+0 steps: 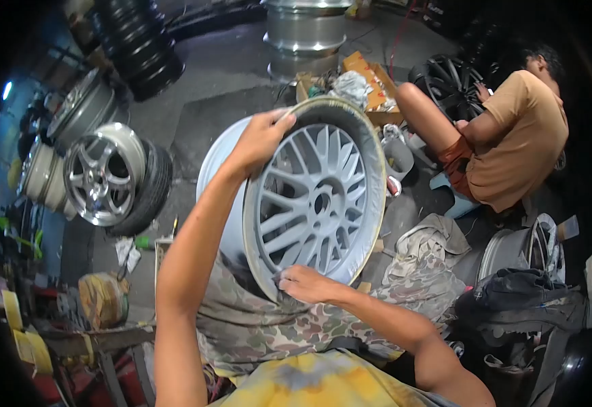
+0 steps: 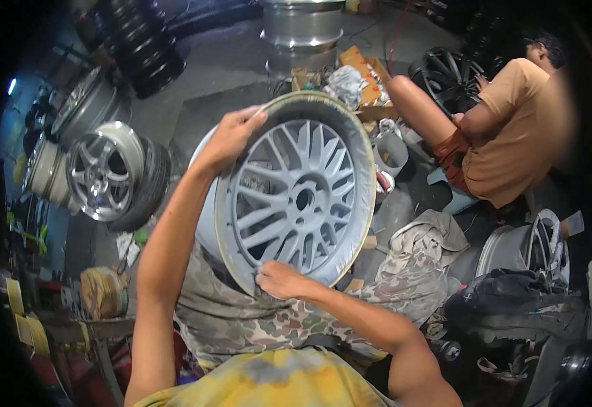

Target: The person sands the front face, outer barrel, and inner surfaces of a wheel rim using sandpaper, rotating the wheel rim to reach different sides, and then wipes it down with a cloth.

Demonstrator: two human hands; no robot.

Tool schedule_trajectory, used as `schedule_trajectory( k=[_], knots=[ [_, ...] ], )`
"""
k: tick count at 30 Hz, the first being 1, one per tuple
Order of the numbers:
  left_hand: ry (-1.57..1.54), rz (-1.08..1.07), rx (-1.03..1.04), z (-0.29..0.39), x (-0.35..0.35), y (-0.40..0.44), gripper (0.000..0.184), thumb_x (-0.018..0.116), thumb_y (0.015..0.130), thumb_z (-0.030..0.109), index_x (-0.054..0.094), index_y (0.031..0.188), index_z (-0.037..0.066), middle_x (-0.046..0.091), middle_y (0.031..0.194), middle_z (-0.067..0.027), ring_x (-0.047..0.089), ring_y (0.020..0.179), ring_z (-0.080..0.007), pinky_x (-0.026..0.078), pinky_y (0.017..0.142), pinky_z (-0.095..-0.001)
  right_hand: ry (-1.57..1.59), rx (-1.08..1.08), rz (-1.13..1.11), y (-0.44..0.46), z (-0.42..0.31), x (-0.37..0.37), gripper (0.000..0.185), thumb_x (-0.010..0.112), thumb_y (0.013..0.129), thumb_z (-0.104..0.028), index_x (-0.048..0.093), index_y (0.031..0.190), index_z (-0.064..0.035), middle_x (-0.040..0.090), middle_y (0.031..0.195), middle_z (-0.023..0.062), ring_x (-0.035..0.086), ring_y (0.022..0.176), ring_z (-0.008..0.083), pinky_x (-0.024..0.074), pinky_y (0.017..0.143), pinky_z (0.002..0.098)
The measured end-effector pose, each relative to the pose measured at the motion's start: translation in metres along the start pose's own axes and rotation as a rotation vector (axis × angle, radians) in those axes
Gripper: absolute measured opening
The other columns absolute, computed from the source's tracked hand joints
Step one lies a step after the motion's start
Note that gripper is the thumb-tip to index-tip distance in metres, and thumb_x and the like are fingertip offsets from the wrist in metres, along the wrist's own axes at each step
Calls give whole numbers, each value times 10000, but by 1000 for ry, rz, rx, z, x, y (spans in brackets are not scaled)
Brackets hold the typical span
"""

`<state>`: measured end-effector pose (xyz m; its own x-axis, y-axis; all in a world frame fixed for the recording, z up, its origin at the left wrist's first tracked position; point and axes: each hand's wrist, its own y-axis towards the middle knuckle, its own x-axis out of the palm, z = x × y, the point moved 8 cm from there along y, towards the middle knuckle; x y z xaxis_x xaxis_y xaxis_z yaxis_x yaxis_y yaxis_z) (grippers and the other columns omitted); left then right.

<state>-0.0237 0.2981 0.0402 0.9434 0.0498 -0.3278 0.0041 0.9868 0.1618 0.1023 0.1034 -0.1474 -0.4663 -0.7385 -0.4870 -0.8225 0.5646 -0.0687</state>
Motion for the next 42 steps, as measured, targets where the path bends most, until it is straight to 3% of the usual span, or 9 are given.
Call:
schedule_trajectory(
  k=[3,5,8,13,16,23,31,38,42],
  knots=[
    [34,-14,69,10,8,-4,384,556,1028,263,653,1287,-4,729,1133,-123,626,1054,-160,456,962,-317,462,187,-97,24,-29,-35,258,557,916,-202,620,784,11,610,669,69,559,585,207,430,563,364],
    [68,-12,118,13,9,-5,398,562,1032,274,649,1287,-19,726,1143,-123,622,1078,-161,453,969,-314,981,128,-137,35,-40,-59,189,513,986,-142,625,1053,-5,533,743,-36,430,614,28,341,558,193],
    [1,-8,69,13,10,-5,400,585,1032,266,652,1283,-38,711,1154,-81,611,1067,-138,449,970,-290,1156,54,8,20,-52,-121,307,553,998,-146,619,1248,20,571,834,-20,416,627,46,349,561,212],
    [-171,-34,-13,0,4,-3,366,622,1009,182,645,1307,-29,692,1162,-36,600,1025,-103,462,937,-259,136,51,719,-48,73,-235,354,555,936,-215,696,1173,7,712,1061,96,650,837,210,514,738,355],
    [-162,23,-22,-16,-13,3,412,657,989,176,618,1342,-33,686,1207,-68,605,1067,-127,455,965,-265,-513,536,836,-121,142,-246,323,546,920,-198,715,1107,4,684,1167,223,675,1049,368,531,876,433],
    [-121,89,-87,-40,-41,7,396,654,992,164,625,1332,-38,677,1232,-82,625,1066,-136,464,959,-251,-420,981,186,-144,219,-153,291,690,867,-235,727,1055,-16,674,1179,239,659,1111,402,530,949,489],
    [-109,268,-81,-34,-37,10,409,592,980,34,584,1385,-17,634,1345,-141,608,1195,-184,436,1040,-282,-338,831,291,-120,195,-157,533,537,991,-463,723,1051,33,695,1083,287,663,1069,437,514,934,515],
    [150,391,270,22,-8,26,358,519,943,-7,662,1271,-17,667,1281,-156,608,1207,-218,418,1068,-319,-361,672,609,-140,153,-310,327,597,959,-393,769,1087,-146,741,984,176,699,961,387,542,873,473],
    [238,102,592,107,59,-12,230,546,935,-15,707,1097,10,715,1079,-101,651,1045,-185,465,986,-320,138,776,644,-172,185,-365,454,663,958,-414,693,1213,-40,702,999,91,682,705,171,572,630,328]
  ],
)
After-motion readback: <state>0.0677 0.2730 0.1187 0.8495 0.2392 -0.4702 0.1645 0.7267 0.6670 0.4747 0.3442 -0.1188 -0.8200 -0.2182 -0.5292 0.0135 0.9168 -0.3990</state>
